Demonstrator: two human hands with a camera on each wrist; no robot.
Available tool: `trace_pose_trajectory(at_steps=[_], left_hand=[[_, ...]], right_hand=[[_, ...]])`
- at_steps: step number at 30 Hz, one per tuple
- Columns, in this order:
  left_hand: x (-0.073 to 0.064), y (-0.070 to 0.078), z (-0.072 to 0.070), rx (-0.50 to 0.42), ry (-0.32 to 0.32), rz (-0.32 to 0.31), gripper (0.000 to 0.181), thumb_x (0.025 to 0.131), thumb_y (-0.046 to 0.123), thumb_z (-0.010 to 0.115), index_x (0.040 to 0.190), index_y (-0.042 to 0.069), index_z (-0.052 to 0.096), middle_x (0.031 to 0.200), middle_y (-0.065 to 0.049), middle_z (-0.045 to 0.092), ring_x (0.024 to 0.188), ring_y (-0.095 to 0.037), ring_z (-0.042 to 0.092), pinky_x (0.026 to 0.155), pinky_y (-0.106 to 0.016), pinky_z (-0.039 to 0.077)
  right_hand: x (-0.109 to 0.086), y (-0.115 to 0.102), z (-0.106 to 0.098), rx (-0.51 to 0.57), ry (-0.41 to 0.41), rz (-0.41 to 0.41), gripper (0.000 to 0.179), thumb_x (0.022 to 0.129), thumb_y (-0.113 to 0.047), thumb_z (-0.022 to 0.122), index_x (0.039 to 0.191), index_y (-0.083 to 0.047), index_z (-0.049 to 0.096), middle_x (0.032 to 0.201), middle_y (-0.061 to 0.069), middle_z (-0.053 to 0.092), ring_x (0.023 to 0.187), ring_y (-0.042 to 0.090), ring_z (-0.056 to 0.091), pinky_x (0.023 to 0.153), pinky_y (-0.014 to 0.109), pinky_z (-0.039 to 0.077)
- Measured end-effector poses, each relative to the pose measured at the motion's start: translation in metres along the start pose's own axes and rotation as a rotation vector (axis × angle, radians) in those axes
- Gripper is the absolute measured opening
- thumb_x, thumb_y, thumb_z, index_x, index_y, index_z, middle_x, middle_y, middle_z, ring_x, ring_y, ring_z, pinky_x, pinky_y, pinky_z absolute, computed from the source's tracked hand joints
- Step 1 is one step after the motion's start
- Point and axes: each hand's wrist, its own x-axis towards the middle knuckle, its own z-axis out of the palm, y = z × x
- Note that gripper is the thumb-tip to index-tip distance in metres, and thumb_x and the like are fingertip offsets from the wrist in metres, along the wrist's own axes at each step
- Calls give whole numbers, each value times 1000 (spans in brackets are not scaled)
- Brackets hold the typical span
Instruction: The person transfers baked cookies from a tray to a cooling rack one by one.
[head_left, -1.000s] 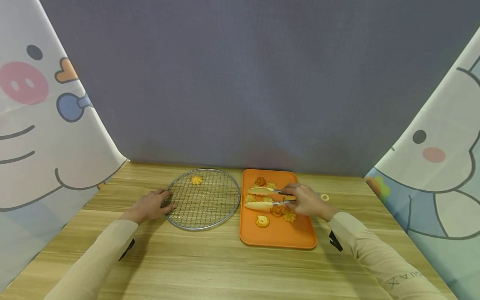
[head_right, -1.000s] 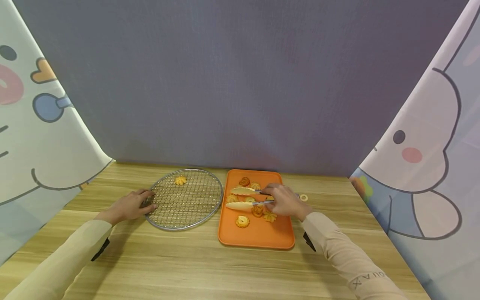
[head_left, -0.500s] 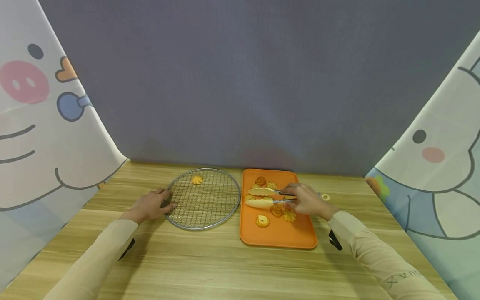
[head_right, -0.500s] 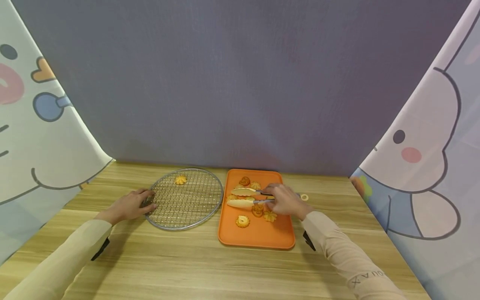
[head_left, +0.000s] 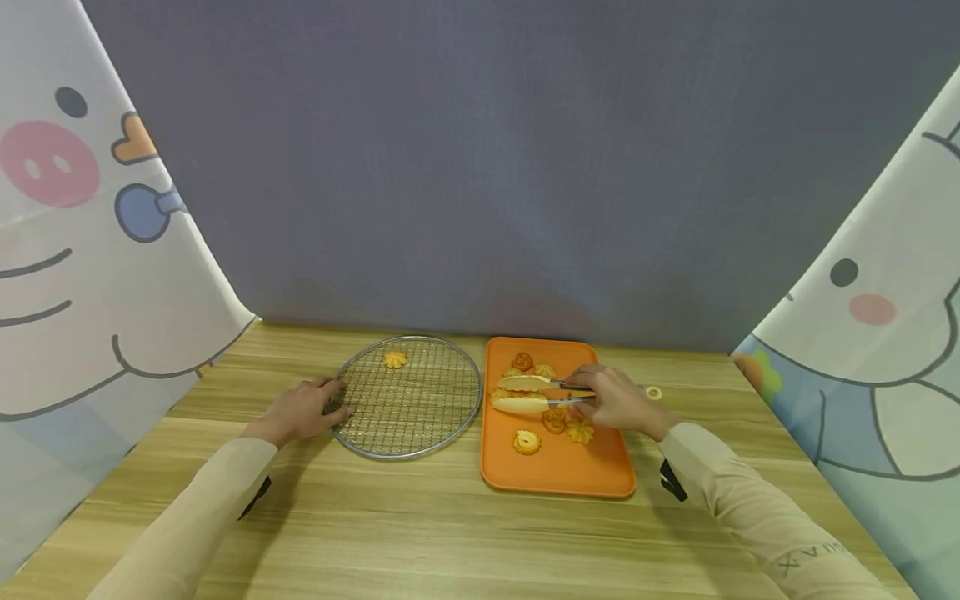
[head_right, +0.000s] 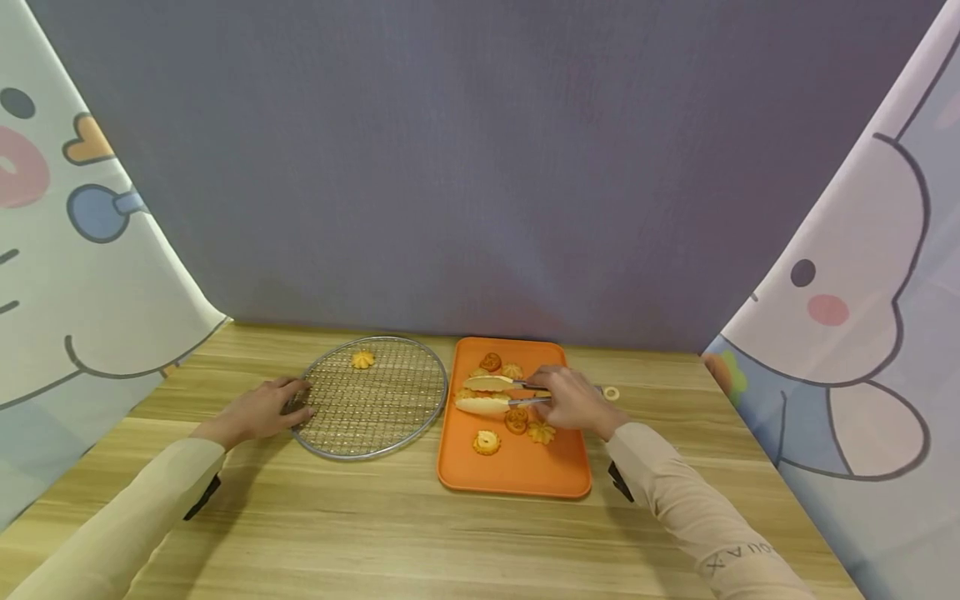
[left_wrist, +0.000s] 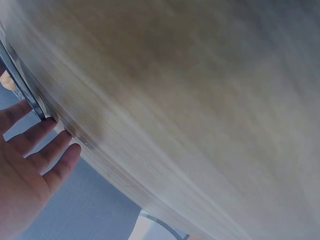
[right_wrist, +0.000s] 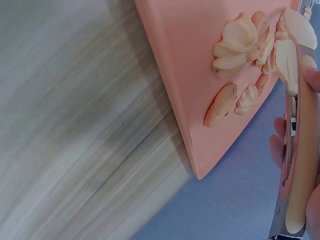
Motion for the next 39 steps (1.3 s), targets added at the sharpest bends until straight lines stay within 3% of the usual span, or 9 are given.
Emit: trace_pose_trajectory(at_steps=[7,13,20,36,39], left_hand=[[0,0,0,1,-3,2,57,88,43,54,128,3,49,127,-29,47,109,-51,48,77,-61,46],[0,1,-1,-1,2,5,56,88,42,55,128,2,49,127,-30,47,108,-51,49,77,-61,46],[0,1,-1,4,4,6,56,88,42,55,127,2,49,126,-29,48,108,-50,49,76,-61,46],[-1,2,-1,-1,5,8,57,88,42,55,127,1,49,127,-30,47,109,-50,49,77,-61,46],[-1,2,-1,2,7,8,57,88,41,55,127,1,49,127,-30,47,109,-51,49,78,-61,46]], right_hand=[[0,0,-4,2,12,27,32,78,-14,71,108,-4,67,101,8,66,82,23,62,66,35,51],[5,-2,-6,-7,38,35,34,78,-14,71,110,-5,66,105,10,66,70,14,58,61,30,46],[17,-7,-4,-1,54,-11,33,78,-13,71,109,-4,66,105,10,66,88,23,63,70,37,53],[57,-27,15,-1,21,-12,33,83,-19,67,114,-7,64,112,9,64,97,24,63,80,40,53],[65,-29,20,4,29,-15,32,83,-18,66,113,-6,65,110,9,65,91,23,64,75,37,54]])
